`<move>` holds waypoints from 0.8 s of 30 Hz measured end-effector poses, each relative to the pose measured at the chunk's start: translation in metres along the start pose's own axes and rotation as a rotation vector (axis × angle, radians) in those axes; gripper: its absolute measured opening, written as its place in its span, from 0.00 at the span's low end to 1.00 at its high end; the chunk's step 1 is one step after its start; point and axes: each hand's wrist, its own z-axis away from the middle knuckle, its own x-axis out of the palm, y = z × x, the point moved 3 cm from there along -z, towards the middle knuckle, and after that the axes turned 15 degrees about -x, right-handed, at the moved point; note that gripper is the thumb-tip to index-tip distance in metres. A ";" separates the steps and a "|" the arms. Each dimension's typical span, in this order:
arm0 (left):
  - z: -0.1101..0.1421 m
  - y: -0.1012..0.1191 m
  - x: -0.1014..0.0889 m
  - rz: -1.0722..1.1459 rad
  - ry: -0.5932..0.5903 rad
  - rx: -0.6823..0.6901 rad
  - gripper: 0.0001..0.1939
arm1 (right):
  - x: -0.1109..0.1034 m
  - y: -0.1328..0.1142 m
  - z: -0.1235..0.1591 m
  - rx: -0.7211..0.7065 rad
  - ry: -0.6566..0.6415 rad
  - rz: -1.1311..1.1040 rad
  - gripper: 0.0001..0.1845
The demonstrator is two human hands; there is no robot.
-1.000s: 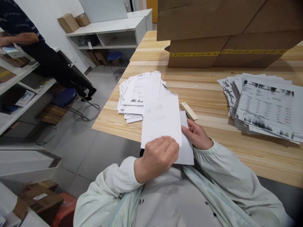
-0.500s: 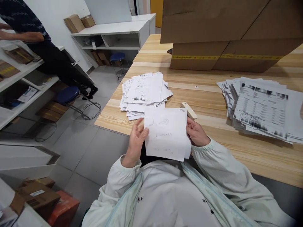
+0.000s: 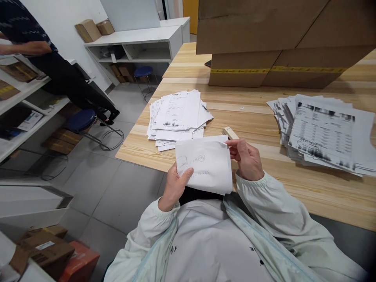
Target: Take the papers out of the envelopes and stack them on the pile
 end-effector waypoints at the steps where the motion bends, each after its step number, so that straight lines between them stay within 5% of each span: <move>1: 0.000 -0.001 0.000 -0.002 -0.004 0.004 0.24 | 0.000 -0.001 0.000 0.004 -0.038 -0.007 0.28; 5: 0.001 -0.001 0.004 -0.080 -0.094 -0.011 0.21 | 0.000 -0.002 -0.002 0.012 0.007 0.069 0.23; 8: 0.003 0.001 0.005 -0.068 -0.107 -0.045 0.21 | -0.003 0.001 -0.004 0.091 0.162 0.009 0.32; 14: 0.003 0.005 0.004 0.031 -0.063 -0.048 0.22 | 0.002 -0.004 0.002 0.119 -0.079 -0.126 0.27; 18: 0.003 0.002 0.003 -0.029 -0.071 -0.046 0.21 | 0.000 -0.001 0.003 0.078 0.052 -0.111 0.21; 21: 0.005 -0.001 0.003 -0.026 -0.083 -0.068 0.20 | -0.002 0.002 0.002 0.073 0.143 -0.124 0.29; 24: 0.007 -0.001 0.003 0.050 -0.047 -0.070 0.21 | 0.003 0.001 0.009 0.090 -0.016 -0.185 0.28</move>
